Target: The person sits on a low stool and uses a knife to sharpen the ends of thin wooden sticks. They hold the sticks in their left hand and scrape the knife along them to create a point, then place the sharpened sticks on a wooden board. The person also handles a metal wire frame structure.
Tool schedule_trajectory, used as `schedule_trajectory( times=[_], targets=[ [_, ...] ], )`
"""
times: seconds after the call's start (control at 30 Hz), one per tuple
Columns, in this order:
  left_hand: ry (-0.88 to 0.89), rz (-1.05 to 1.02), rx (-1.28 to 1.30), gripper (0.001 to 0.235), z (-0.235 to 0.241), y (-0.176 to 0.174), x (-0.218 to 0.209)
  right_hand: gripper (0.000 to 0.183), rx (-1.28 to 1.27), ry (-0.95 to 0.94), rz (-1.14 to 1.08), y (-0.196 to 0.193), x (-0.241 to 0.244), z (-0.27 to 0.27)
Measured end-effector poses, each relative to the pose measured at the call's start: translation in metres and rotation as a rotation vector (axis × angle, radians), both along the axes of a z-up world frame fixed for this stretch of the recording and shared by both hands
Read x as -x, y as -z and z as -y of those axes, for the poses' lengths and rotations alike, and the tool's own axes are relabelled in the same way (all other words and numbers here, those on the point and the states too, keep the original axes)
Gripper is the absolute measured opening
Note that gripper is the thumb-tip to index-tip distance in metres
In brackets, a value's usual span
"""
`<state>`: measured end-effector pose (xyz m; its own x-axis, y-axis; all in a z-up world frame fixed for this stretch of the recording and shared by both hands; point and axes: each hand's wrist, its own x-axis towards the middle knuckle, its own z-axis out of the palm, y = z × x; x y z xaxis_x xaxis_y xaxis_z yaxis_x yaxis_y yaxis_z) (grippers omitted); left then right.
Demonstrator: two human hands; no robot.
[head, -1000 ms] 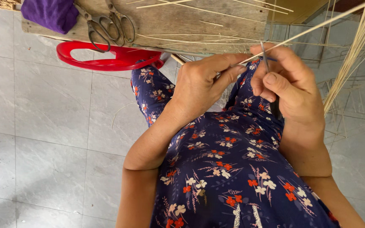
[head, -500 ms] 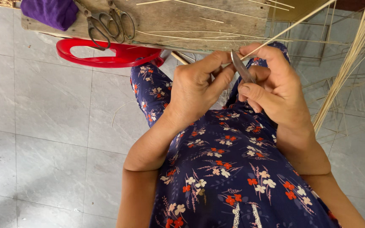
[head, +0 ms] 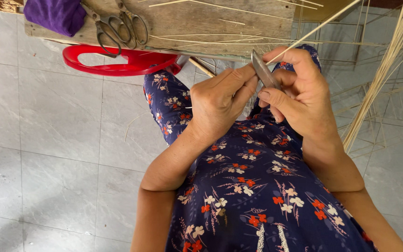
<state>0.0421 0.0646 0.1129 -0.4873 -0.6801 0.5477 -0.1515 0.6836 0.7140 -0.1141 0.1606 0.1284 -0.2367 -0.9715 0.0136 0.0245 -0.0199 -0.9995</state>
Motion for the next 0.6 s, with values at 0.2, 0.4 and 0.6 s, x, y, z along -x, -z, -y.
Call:
schedule_trajectory(
  times=[0.2,0.4,0.6],
  targets=[
    [0.02,-0.049,-0.054,0.021,-0.003,0.007,0.004,0.04,-0.005,0.015,-0.035,0.004,0.003,0.002],
    [0.034,-0.071,-0.083,0.017,-0.005,0.013,0.006,0.039,-0.01,0.017,-0.021,0.007,0.005,0.002],
    [0.039,-0.062,-0.104,0.015,-0.005,0.012,0.006,0.039,-0.003,0.013,-0.002,0.008,0.005,0.004]
  ],
)
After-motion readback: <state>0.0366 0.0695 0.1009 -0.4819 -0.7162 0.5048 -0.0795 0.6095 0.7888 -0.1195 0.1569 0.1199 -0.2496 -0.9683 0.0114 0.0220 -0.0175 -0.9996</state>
